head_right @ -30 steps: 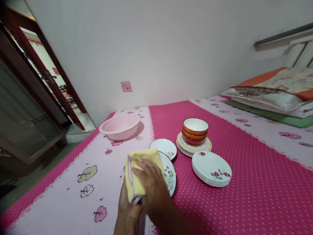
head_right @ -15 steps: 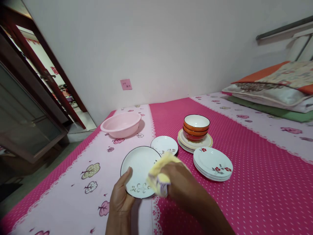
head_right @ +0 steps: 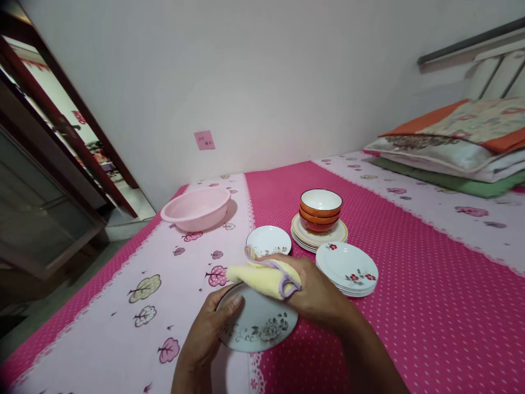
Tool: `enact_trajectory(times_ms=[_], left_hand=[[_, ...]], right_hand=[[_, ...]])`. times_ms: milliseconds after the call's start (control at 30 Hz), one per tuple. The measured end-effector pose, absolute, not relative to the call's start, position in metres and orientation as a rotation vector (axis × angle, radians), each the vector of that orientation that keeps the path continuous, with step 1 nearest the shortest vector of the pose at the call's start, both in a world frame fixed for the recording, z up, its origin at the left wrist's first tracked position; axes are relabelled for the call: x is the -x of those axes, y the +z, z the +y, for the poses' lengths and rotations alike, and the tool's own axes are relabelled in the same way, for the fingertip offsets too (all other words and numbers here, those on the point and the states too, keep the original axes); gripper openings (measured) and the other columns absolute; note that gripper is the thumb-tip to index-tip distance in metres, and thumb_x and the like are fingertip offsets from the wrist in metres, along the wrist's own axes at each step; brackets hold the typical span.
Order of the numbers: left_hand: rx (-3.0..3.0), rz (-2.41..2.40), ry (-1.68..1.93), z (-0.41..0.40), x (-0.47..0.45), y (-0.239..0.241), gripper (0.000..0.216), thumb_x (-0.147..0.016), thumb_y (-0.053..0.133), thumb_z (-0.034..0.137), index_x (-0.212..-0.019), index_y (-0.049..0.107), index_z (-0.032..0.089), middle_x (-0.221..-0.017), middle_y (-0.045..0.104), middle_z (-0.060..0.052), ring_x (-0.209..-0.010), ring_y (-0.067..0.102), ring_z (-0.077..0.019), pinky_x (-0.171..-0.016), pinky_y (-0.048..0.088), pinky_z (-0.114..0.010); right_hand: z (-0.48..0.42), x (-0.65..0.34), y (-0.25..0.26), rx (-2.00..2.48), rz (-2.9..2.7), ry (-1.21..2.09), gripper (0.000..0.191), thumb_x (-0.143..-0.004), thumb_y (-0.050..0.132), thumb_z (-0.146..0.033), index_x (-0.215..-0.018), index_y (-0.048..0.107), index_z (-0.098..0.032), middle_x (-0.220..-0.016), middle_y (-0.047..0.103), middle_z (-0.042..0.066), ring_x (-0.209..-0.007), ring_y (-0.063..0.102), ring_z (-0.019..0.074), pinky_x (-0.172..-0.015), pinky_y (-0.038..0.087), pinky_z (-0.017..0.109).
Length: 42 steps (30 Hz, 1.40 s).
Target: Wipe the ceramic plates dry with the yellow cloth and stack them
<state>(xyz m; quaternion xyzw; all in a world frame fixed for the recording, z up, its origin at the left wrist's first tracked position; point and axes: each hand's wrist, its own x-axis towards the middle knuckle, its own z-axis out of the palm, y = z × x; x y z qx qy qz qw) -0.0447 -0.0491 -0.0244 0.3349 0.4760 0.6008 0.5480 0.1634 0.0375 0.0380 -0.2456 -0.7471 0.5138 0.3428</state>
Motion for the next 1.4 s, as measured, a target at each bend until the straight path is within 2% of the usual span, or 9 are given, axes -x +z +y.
enact_trajectory(times_ms=[200, 333, 500, 667, 833, 1033, 1100, 1233, 1400], left_hand=[[-0.469, 1.197, 1.627, -0.053, 0.048, -0.028, 0.056, -0.059, 0.097, 0.038, -0.103, 0.073, 0.013, -0.091, 0.081, -0.011, -0.086, 0.077, -0.0287, -0.081, 0.062, -0.039], [-0.285, 1.133, 1.756, -0.050, 0.048, -0.021, 0.052, -0.071, 0.091, 0.025, -0.116, 0.067, 0.011, -0.092, 0.081, -0.014, -0.090, 0.078, -0.0304, -0.086, 0.063, -0.044], [-0.034, 1.111, 1.970, -0.040, 0.049, -0.013, 0.045, -0.085, 0.075, 0.013, -0.128, 0.061, 0.011, -0.098, 0.081, -0.014, -0.089, 0.079, -0.0259, -0.085, 0.065, -0.043], [0.142, 1.150, 2.165, -0.032, 0.041, -0.013, 0.048, -0.090, 0.073, 0.024, -0.133, 0.059, 0.010, -0.114, 0.077, -0.017, -0.103, 0.076, -0.0288, -0.083, 0.066, -0.041], [0.007, 1.286, 2.319, -0.029, 0.026, -0.019, 0.049, -0.093, 0.070, 0.037, -0.137, 0.061, 0.018, -0.119, 0.076, -0.013, -0.098, 0.077, -0.0263, -0.080, 0.066, -0.037], [-0.190, 1.114, 2.186, -0.034, 0.037, -0.010, 0.044, -0.091, 0.071, 0.023, -0.133, 0.064, 0.014, -0.108, 0.080, -0.012, -0.097, 0.077, -0.0229, -0.087, 0.063, -0.033], [-0.250, 1.174, 2.089, -0.041, 0.049, -0.005, 0.051, -0.088, 0.075, 0.025, -0.136, 0.062, 0.016, -0.108, 0.080, -0.012, -0.096, 0.077, -0.0227, -0.090, 0.062, -0.034], [-0.400, 1.343, 1.861, -0.056, 0.072, 0.000, 0.061, -0.082, 0.082, 0.034, -0.138, 0.062, 0.018, -0.111, 0.079, -0.013, -0.098, 0.076, -0.0253, -0.095, 0.060, -0.038], [-0.298, 1.435, 1.997, -0.054, 0.074, -0.007, 0.054, -0.090, 0.073, 0.036, -0.140, 0.060, 0.018, -0.119, 0.076, -0.015, -0.100, 0.076, -0.0250, -0.093, 0.061, -0.039]], right_hand=[[0.047, -0.161, 0.026, 0.655, -1.836, 1.497, 0.046, -0.081, 0.077, -0.032, -0.125, 0.074, -0.020, -0.108, 0.080, 0.007, -0.093, 0.075, 0.0268, -0.083, 0.060, 0.036], [0.049, -0.150, 0.015, 0.716, -1.731, 1.466, 0.042, -0.084, 0.075, -0.039, -0.120, 0.076, -0.019, -0.096, 0.080, 0.006, -0.086, 0.074, 0.0268, -0.079, 0.061, 0.038], [0.044, -0.118, 0.000, 0.693, -1.468, 1.508, 0.051, -0.082, 0.075, -0.049, -0.121, 0.072, -0.015, -0.112, 0.079, 0.012, -0.102, 0.073, 0.0306, -0.094, 0.058, 0.044], [0.018, -0.069, -0.031, 0.834, -1.112, 1.642, 0.062, -0.078, 0.077, -0.058, -0.121, 0.068, -0.014, -0.113, 0.078, 0.016, -0.104, 0.074, 0.0358, -0.086, 0.062, 0.044], [-0.003, -0.038, -0.053, 0.895, -0.832, 1.651, 0.067, -0.073, 0.080, -0.057, -0.124, 0.067, -0.016, -0.121, 0.076, 0.017, -0.108, 0.074, 0.0366, -0.087, 0.062, 0.042], [0.027, -0.079, -0.023, 0.791, -1.059, 1.708, 0.061, -0.069, 0.084, -0.049, -0.116, 0.070, -0.013, -0.107, 0.080, 0.015, -0.098, 0.076, 0.0360, -0.087, 0.061, 0.046], [0.037, -0.099, -0.012, 0.774, -1.245, 1.710, 0.055, -0.070, 0.083, -0.047, -0.112, 0.072, -0.013, -0.102, 0.080, 0.014, -0.097, 0.076, 0.0357, -0.088, 0.061, 0.047], [0.042, -0.118, -0.003, 0.699, -1.436, 1.779, 0.051, -0.073, 0.082, -0.045, -0.115, 0.072, -0.016, -0.109, 0.080, 0.011, -0.101, 0.074, 0.0346, -0.090, 0.059, 0.048], [0.027, -0.098, -0.011, 0.645, -1.362, 1.835, 0.053, -0.079, 0.079, -0.049, -0.119, 0.069, -0.016, -0.104, 0.080, 0.013, -0.092, 0.076, 0.0322, -0.087, 0.060, 0.049]])
